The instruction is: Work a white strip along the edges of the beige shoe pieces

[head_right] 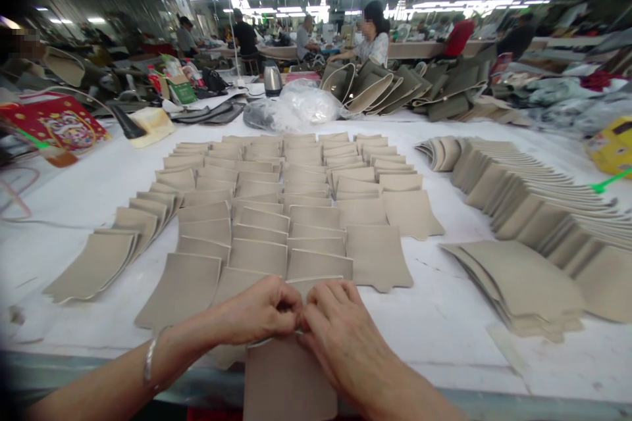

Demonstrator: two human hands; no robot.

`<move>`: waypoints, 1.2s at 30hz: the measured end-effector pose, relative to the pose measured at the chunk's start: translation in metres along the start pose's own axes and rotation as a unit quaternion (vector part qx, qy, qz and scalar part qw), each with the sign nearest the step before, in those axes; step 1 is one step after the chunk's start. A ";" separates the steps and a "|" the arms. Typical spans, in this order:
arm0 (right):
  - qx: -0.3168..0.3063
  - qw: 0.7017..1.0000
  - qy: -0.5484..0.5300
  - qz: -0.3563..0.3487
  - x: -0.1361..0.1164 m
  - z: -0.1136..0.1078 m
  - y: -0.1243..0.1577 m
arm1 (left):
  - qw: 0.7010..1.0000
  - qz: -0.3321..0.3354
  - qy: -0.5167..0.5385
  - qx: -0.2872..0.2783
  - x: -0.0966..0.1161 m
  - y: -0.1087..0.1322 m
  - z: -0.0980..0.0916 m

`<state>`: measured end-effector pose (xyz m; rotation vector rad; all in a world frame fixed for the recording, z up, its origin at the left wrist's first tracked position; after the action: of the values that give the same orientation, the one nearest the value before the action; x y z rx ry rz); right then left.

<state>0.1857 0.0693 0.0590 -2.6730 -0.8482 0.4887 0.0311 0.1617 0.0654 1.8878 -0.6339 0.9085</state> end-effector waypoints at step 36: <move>-0.030 0.939 -0.307 0.154 -0.037 -0.012 0.032 | 0.998 -0.054 0.017 -0.026 -0.018 0.068 0.011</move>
<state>0.1779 0.0197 0.0660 -2.7433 -0.5812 1.4453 -0.0260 0.1225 0.0825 1.8372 -0.5260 0.8452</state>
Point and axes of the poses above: each hand's wrist, its own y-axis away from the middle knuckle, its own z-axis out of the palm, x = y × z, the point moved 1 cm from there along -y, towards the middle knuckle, and after that the axes turned 9 degrees about -z, right-handed, at the moved point
